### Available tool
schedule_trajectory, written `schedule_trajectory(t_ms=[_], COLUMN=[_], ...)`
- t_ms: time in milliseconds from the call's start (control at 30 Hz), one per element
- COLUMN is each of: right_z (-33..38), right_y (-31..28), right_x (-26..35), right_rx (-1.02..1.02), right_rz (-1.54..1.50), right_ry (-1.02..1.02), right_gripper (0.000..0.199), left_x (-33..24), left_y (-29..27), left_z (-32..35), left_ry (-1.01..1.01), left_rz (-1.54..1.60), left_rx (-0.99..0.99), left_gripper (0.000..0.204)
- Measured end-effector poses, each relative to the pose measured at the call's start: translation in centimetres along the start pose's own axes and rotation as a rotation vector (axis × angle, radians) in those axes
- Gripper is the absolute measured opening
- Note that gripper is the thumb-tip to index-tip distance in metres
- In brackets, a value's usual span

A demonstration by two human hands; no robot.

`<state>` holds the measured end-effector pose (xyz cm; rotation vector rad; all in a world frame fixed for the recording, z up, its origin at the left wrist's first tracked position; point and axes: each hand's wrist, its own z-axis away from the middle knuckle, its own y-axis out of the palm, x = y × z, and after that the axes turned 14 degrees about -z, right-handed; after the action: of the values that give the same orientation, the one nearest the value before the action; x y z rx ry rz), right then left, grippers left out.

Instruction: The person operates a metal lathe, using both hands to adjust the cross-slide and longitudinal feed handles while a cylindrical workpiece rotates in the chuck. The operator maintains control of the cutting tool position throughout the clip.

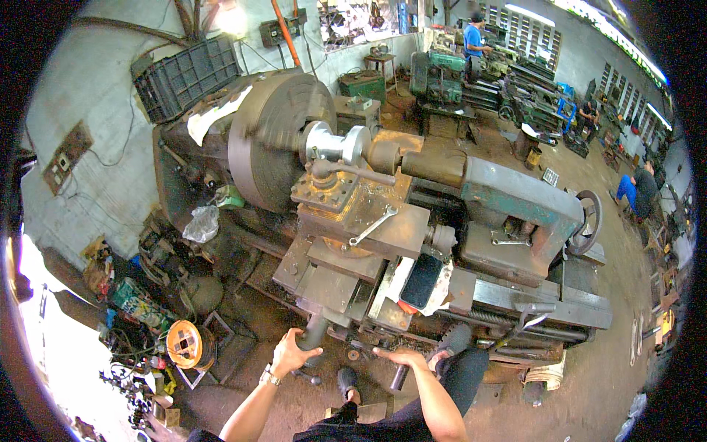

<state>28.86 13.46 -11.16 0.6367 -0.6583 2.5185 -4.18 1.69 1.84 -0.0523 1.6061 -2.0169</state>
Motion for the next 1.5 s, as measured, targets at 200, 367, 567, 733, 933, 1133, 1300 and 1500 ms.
schedule_trajectory(t_ms=[200, 367, 567, 733, 933, 1133, 1300, 1500], right_z=[0.0, -0.2, -1.7, -3.3, -2.0, -0.7, -1.3, -2.1], right_y=[0.9, 0.5, 1.6, 2.4, 1.8, 1.1, 1.1, 1.4], right_x=[-1.1, -1.4, -3.1, -4.5, -3.6, -2.9, -3.3, -4.2], right_rx=[-0.102, -0.04, -0.177, -0.125, -0.128, -0.061, -0.031, -0.012], right_rz=[-0.157, -0.168, -0.122, -0.156, -0.136, -0.206, -0.261, -0.252], right_ry=[-0.139, -0.142, -0.249, -0.158, -0.205, -0.198, -0.208, -0.202], right_gripper=[0.087, 0.084, 0.087, 0.081, 0.082, 0.083, 0.086, 0.077], left_x=[-0.1, -0.2, 0.0, 0.0, 0.0, 0.3, 0.3, 0.0], left_y=[-0.2, 0.0, 0.2, 0.5, 0.4, 0.7, 0.8, 0.4], left_z=[0.1, 0.1, -0.3, -0.2, -0.2, -0.2, -0.3, -0.1], left_ry=[-0.015, -0.018, -0.035, -0.023, -0.023, -0.007, -0.024, -0.03], left_rz=[0.012, -0.004, -0.001, 0.013, 0.013, 0.006, -0.006, -0.003], left_rx=[-0.003, -0.014, 0.019, -0.015, -0.013, -0.021, -0.007, -0.004], left_gripper=[0.092, 0.092, 0.093, 0.09, 0.09, 0.091, 0.093, 0.095])
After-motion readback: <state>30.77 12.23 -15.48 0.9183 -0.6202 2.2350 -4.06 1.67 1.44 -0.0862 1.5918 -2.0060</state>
